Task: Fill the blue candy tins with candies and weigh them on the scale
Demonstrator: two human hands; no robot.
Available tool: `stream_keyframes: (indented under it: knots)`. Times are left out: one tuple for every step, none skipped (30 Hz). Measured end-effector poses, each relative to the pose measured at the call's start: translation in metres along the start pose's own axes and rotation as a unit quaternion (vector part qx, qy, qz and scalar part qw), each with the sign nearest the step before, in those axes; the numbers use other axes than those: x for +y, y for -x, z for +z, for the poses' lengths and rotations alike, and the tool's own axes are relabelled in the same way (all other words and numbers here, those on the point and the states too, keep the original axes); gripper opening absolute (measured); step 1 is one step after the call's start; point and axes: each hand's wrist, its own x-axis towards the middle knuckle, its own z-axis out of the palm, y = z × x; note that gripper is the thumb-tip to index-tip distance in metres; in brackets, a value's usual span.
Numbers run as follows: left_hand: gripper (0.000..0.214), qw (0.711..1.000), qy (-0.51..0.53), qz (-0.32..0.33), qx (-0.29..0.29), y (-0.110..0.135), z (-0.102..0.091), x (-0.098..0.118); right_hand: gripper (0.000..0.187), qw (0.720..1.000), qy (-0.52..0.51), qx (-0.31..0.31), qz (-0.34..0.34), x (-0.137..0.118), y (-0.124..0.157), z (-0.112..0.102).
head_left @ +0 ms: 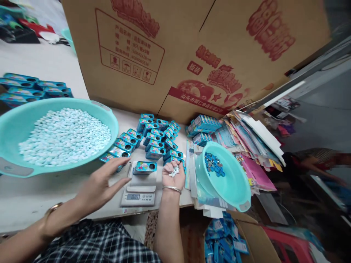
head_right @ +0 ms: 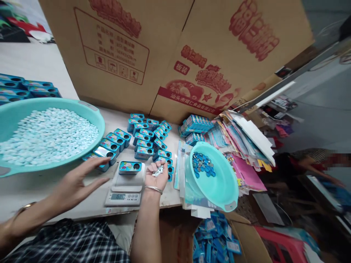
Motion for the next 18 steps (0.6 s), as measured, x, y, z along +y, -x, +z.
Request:
stream_keyframes:
  knots:
    - [0.054,0.999,-0.008,0.025,-0.024,-0.008,0.011,0.000,0.020,1.000,0.007,0.005,-0.003,0.002,-0.001,0.001]
    - [0.058,0.998,-0.018,0.046,-0.048,-0.016,0.022,0.000,0.020,1.000,0.013,0.010,-0.005,0.003,-0.002,0.002]
    - [0.063,0.995,-0.027,0.063,-0.069,-0.023,0.033,0.000,0.020,1.000,0.019,0.016,-0.006,0.004,-0.002,0.002]
    - [0.067,0.993,-0.038,0.070,-0.085,-0.030,0.043,-0.001,0.020,0.999,0.024,0.024,-0.008,0.005,-0.003,0.003]
    - [0.067,0.992,-0.047,0.067,-0.097,-0.036,0.051,-0.002,0.019,0.999,0.025,0.038,-0.012,0.006,-0.003,0.003]
    - [0.064,0.991,-0.055,0.056,-0.108,-0.040,0.058,-0.003,0.019,0.998,0.022,0.061,-0.017,0.007,-0.003,0.002]
    - [0.058,0.990,-0.060,0.042,-0.117,-0.043,0.063,-0.004,0.019,0.996,0.015,0.091,-0.022,0.009,-0.002,0.001]
    - [0.052,0.990,-0.061,0.031,-0.123,-0.046,0.066,-0.004,0.019,0.992,0.004,0.124,-0.025,0.010,-0.002,0.000]
    - [0.048,0.990,-0.058,0.026,-0.122,-0.047,0.067,-0.004,0.020,0.987,-0.009,0.155,-0.027,0.012,-0.001,-0.002]
    - [0.046,0.991,-0.053,0.031,-0.116,-0.049,0.066,-0.002,0.020,0.984,-0.019,0.177,-0.027,0.014,0.000,-0.003]
    - [0.046,0.992,-0.051,0.049,-0.101,-0.050,0.064,0.002,0.020,0.981,-0.027,0.191,-0.026,0.017,0.001,-0.005]
    - [0.047,0.992,-0.057,0.080,-0.080,-0.052,0.061,0.007,0.020,0.979,-0.033,0.200,-0.025,0.020,0.001,-0.005]
    - [0.046,0.988,-0.074,0.120,-0.060,-0.056,0.057,0.013,0.021,0.978,-0.039,0.205,-0.021,0.024,0.001,-0.006]
    - [0.045,0.980,-0.101,0.164,-0.048,-0.060,0.053,0.020,0.021,0.977,-0.046,0.209,-0.013,0.028,0.001,-0.006]
    - [0.042,0.968,-0.132,0.208,-0.048,-0.065,0.050,0.028,0.022,0.976,-0.050,0.210,0.000,0.032,0.000,-0.006]
    - [0.038,0.952,-0.165,0.250,-0.061,-0.071,0.048,0.036,0.022,0.977,-0.052,0.208,0.016,0.036,-0.001,-0.005]
    - [0.033,0.934,-0.196,0.286,-0.086,-0.076,0.046,0.044,0.022,0.979,-0.049,0.196,0.031,0.040,-0.002,-0.005]
    - [0.030,0.915,-0.226,0.313,-0.119,-0.081,0.045,0.051,0.021,0.984,-0.036,0.171,0.043,0.043,-0.003,-0.005]
